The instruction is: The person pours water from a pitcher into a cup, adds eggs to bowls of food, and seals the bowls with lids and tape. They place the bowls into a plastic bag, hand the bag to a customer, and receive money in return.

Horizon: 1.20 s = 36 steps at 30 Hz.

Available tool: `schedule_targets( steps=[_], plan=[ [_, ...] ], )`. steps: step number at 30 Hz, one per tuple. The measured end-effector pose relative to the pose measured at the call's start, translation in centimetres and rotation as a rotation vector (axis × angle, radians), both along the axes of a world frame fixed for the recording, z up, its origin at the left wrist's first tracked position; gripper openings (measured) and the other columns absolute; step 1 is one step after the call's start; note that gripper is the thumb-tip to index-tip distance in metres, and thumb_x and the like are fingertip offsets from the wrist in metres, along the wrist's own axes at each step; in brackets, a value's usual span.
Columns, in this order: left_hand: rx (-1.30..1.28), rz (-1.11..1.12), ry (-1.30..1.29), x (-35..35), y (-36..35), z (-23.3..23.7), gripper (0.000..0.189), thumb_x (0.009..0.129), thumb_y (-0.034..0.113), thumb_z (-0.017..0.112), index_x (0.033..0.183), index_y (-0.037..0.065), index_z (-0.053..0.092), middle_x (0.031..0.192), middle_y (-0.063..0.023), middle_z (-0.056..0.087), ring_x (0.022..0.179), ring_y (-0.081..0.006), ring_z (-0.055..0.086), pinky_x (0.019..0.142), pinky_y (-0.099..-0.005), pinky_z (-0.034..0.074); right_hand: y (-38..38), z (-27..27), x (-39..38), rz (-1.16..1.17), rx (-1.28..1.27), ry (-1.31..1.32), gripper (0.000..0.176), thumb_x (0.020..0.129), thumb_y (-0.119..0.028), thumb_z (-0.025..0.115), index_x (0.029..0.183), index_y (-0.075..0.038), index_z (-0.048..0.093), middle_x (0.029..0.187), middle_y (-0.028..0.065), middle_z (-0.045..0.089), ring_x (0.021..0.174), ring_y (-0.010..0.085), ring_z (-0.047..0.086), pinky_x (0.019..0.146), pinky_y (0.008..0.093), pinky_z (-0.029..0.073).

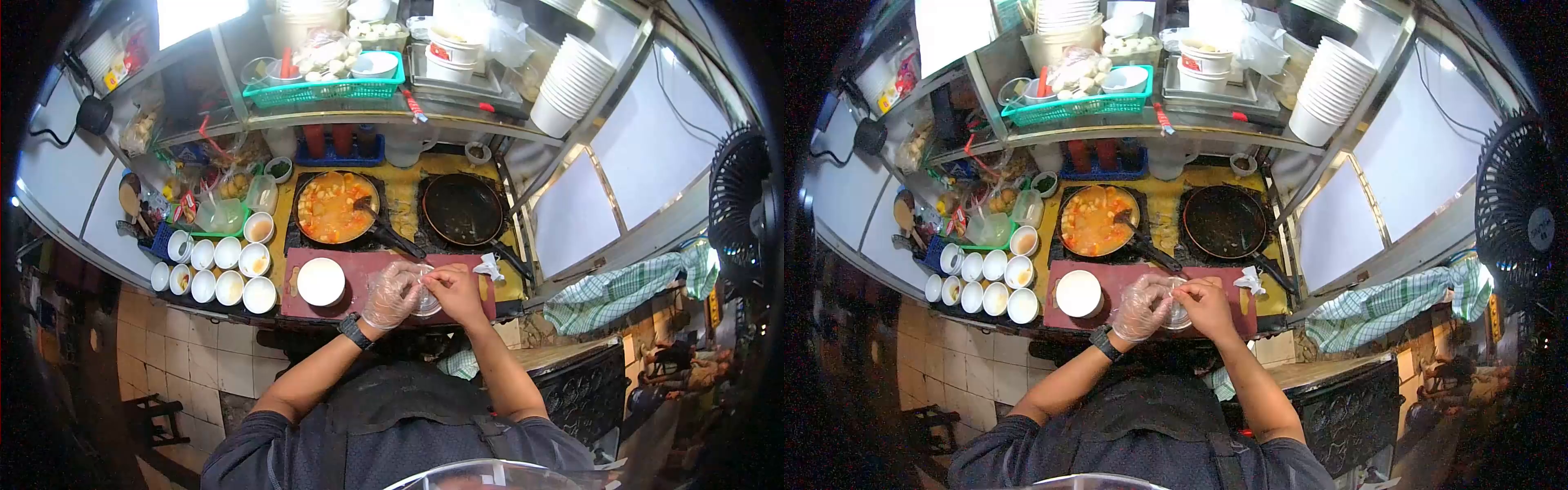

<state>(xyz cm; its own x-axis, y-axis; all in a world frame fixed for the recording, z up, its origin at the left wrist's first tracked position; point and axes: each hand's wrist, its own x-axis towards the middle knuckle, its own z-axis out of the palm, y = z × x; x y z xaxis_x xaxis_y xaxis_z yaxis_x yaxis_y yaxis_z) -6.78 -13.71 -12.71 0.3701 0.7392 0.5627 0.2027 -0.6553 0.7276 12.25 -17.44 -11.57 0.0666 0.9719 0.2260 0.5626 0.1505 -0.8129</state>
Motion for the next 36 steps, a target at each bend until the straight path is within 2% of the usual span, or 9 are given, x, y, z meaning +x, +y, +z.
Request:
schedule_targets(
  steps=[7,10,15,18,21,25,29,34,36],
  plan=[
    [0.117,0.003,-0.019,-0.1,0.0,-0.4,0.014,0.083,0.003,0.075,0.095,0.001,0.068,0.110,-0.0172,0.069,0.101,-0.0389,0.067,0.087,-0.0479,0.056,4.2,3.0,2.3,0.043,0.050,-0.104,0.012,0.087,-0.019,0.080,0.093,-0.009,0.081,0.103,0.0114,0.075,0.104,0.0301,0.066,0.096,0.0423,0.049],
    [0.100,0.011,0.014,-0.3,-0.2,-0.7,0.018,0.082,0.005,0.077,0.096,0.002,0.067,0.112,-0.0174,0.068,0.104,-0.0392,0.066,0.089,-0.0478,0.055,9.9,15.2,2.0,0.096,0.487,-0.312,0.026,0.084,-0.013,0.077,0.109,-0.007,0.075,0.114,0.0125,0.065,0.116,0.0332,0.061,0.102,0.0437,0.048],
    [0.011,-0.005,0.036,-0.5,-0.3,-1.1,0.024,0.082,0.012,0.083,0.099,0.003,0.068,0.115,-0.0171,0.067,0.103,-0.0383,0.068,0.089,-0.0465,0.056,26.9,29.1,4.0,-0.009,0.895,-0.659,0.028,0.087,-0.011,0.074,0.114,-0.007,0.075,0.110,0.0149,0.073,0.109,0.0372,0.061,0.098,0.0477,0.050],
    [0.137,-0.013,0.003,-0.6,-0.3,0.0,0.028,0.085,0.015,0.082,0.105,0.005,0.066,0.114,-0.0178,0.066,0.103,-0.0379,0.067,0.088,-0.0470,0.056,33.9,32.7,4.8,-0.081,0.761,-0.771,0.027,0.086,-0.013,0.076,0.112,-0.008,0.073,0.110,0.0157,0.075,0.110,0.0378,0.063,0.099,0.0485,0.051],
    [0.197,0.020,-0.019,-1.7,-1.0,2.5,0.030,0.089,0.022,0.079,0.106,0.004,0.062,0.110,-0.0196,0.065,0.103,-0.0391,0.067,0.086,-0.0475,0.055,37.6,33.9,5.3,-0.132,0.488,-1.203,0.016,0.088,-0.018,0.071,0.102,-0.009,0.070,0.106,0.0166,0.074,0.106,0.0401,0.066,0.092,0.0498,0.053],
    [0.250,0.102,-0.021,-3.9,-1.6,5.4,0.029,0.086,0.020,0.079,0.104,0.005,0.062,0.109,-0.0186,0.065,0.103,-0.0386,0.066,0.087,-0.0475,0.054,41.0,36.8,5.8,-0.138,0.695,-0.692,0.010,0.097,-0.014,0.051,0.098,-0.009,0.060,0.101,0.0227,0.068,0.100,0.0459,0.065,0.083,0.0568,0.050],
    [0.135,0.103,-0.139,-5.4,-1.3,7.8,0.027,0.085,0.018,0.078,0.103,0.005,0.062,0.110,-0.0177,0.063,0.101,-0.0378,0.064,0.087,-0.0476,0.053,40.5,38.9,5.8,-0.278,1.171,-0.519,0.007,0.092,-0.001,0.058,0.093,-0.006,0.054,0.088,0.0176,0.062,0.083,0.0401,0.067,0.071,0.0506,0.053],
    [0.381,0.171,-0.220,-6.9,1.3,14.3,0.030,0.083,0.015,0.076,0.110,0.003,0.070,0.143,-0.0286,0.052,0.131,-0.0450,0.055,0.108,-0.0483,0.048,30.1,36.4,-0.1,0.124,0.993,0.168,0.020,0.093,0.004,0.062,0.086,-0.005,0.045,0.080,0.0060,0.060,0.070,0.0160,0.072,0.061,0.0310,0.055],
    [0.455,0.230,-0.236,-7.4,2.7,17.9,0.034,0.085,0.020,0.076,0.116,0.005,0.075,0.158,-0.0359,0.037,0.146,-0.0503,0.043,0.118,-0.0506,0.039,22.7,32.9,-2.9,0.273,0.814,0.407,0.022,0.097,0.004,0.061,0.090,-0.007,0.044,0.081,0.0052,0.056,0.072,0.0179,0.069,0.064,0.0312,0.055]
  ],
)
